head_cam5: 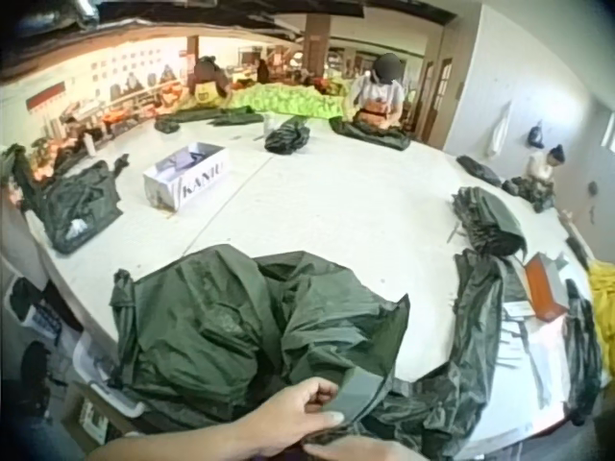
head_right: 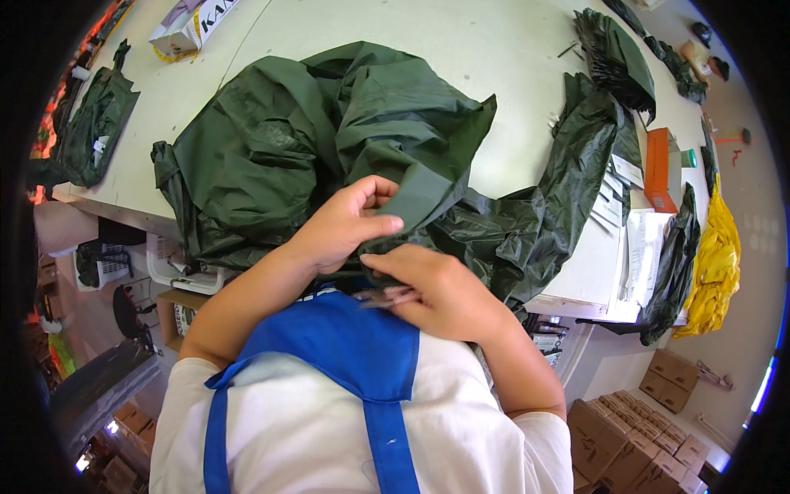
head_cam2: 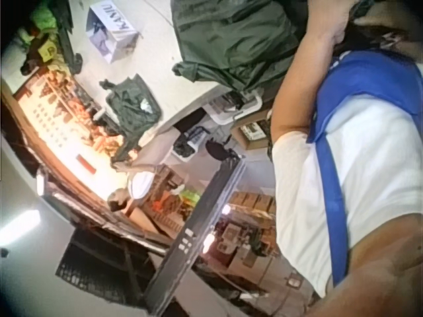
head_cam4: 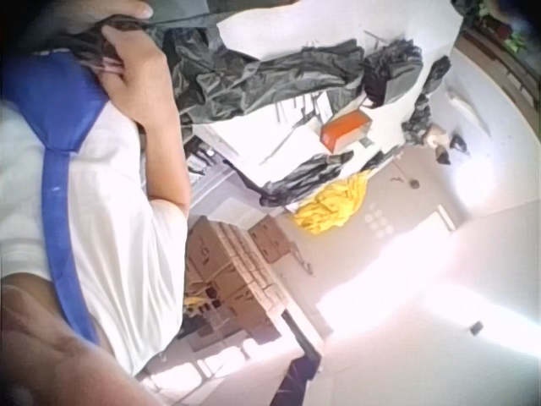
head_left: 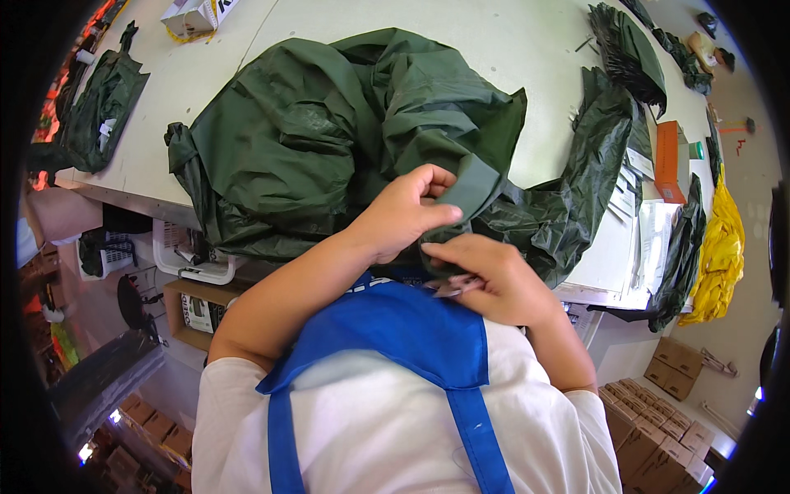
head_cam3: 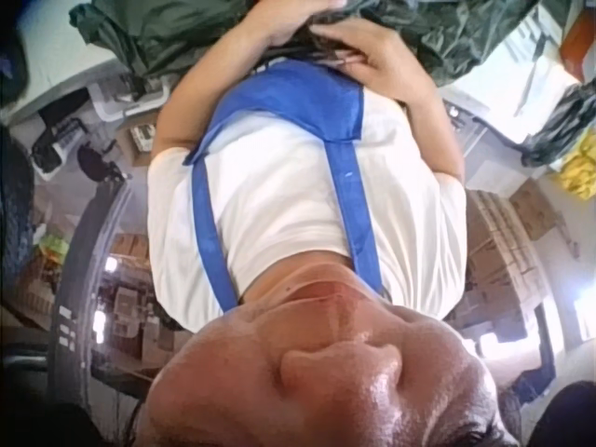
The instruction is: The person folds a dark green jacket on a white table. They smooth the fabric, fold the sleeves inward, fold the jacket in half, and then fold it again into a compact rectangle. The folded jacket is placed on the table.
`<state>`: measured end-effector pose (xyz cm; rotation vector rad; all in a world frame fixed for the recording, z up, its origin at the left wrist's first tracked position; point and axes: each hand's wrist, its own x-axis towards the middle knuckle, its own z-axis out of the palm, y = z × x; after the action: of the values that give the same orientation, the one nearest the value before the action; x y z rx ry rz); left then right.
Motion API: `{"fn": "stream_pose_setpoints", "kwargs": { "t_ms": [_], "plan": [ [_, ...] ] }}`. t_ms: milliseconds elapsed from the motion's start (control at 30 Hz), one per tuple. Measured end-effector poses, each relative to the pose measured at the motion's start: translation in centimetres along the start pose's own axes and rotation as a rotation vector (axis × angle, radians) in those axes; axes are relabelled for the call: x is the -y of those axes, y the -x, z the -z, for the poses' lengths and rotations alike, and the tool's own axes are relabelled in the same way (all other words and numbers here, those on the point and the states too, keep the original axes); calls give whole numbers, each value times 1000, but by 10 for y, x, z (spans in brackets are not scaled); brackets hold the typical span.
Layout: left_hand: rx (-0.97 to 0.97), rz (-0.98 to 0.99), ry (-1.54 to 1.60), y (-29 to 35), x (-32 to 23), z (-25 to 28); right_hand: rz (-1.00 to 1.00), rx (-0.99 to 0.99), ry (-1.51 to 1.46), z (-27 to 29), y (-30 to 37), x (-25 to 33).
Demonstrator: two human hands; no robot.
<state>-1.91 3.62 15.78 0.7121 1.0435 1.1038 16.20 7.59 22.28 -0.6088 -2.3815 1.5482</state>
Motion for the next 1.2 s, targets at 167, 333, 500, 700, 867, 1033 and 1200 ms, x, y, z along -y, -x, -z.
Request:
{"fn": "stream_pose_setpoints", "kwargs": {
  "t_ms": [167,333,500,700,867,1033,1200],
  "plan": [
    [-150,-118,672,6,-8,10,-394,-155,3,8,12,2],
    [-93,-166,793,3,-18,11,-458,-84,-90,3,17,-11],
    [-78,-162,769,6,-18,9,-406,-376,-113,-13,4,-10],
    [-23,-190,733,13,-20,8,-456,-235,-365,-18,-1,-28],
    [-164,-139,133,21,-16,11,-250,-499,-217,-24,-5,-35],
    [-216,-121,210,26,-28,3,-209,-537,-408,-25,-23,-23],
    [-192,-247,163,33,-31,-1,-69,-601,-209,-18,-13,-16]
  ]
}}
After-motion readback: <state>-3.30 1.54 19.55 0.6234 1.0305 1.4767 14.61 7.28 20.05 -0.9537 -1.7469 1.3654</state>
